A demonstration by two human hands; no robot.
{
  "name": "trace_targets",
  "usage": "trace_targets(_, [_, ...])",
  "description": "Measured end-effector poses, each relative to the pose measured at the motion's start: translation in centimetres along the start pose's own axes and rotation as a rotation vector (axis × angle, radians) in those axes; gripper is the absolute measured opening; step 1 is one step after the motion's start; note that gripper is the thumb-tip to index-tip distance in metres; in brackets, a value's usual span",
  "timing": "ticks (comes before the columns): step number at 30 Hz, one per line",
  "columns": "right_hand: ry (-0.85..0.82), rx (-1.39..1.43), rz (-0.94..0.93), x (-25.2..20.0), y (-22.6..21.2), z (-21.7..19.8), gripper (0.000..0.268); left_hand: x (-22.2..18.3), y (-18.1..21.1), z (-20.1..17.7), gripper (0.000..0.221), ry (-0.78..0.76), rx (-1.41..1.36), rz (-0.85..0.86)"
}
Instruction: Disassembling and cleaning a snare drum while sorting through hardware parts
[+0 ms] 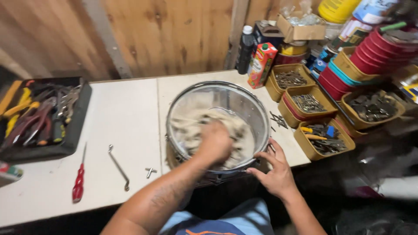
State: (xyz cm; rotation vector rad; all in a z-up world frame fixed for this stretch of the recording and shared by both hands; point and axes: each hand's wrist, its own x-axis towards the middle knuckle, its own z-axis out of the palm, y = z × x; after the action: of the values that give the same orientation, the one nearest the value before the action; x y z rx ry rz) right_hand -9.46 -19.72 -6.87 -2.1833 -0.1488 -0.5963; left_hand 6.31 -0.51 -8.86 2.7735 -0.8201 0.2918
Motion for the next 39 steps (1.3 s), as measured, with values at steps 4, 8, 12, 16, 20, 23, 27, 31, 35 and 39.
trace_targets(4, [-0.028,-0.178,-0.169,-0.1,2.6,-0.6,0.075,-1.3,4.9,-7.7,0.049,0.062,-0.902,-0.038])
trace_targets(8, [-0.012,-0.118,0.067,-3.6,5.0,-2.2,0.14,-3.1,8.8,-13.0,0.041,0.116,-1.422,0.157])
trace_targets(12, [0.048,-0.013,0.25,-9.4,-0.1,-1.9,0.108,-5.5,9.6,-17.8,0.048,-0.239,-1.455,0.411])
trace_targets(16, [0.134,0.074,0.418,-11.7,-9.6,-2.6,0.077,-6.6,9.9,-19.9,0.08,-0.323,-1.3,0.261])
trace_targets(20, [0.224,0.159,0.588,-6.2,-15.2,-4.7,0.046,-8.9,8.2,-17.1,0.089,-0.281,-1.038,0.274])
trace_targets(23, [0.264,0.2,0.686,-1.6,-16.7,-4.6,0.033,-11.1,6.9,-15.8,0.055,-0.316,-0.934,0.26])
trace_targets(27, [-0.108,0.087,0.085,-3.9,-11.4,-6.0,0.067,-13.4,5.7,-14.6,0.024,-0.339,-0.983,0.285])
trace_targets(31, [-0.373,0.011,-0.132,-3.9,-8.5,-6.8,0.058,-14.5,4.9,-12.9,0.016,-0.22,-0.969,0.397])
trace_targets(35, [-0.393,-0.073,0.013,-4.7,-9.8,-6.4,0.07,-15.0,3.8,-13.8,0.01,-0.181,-1.111,0.539])
trace_targets(39, [-0.269,0.152,0.12,-7.0,-11.4,-7.0,0.07,-14.7,4.1,-13.8,0.05,-0.114,-1.185,0.574])
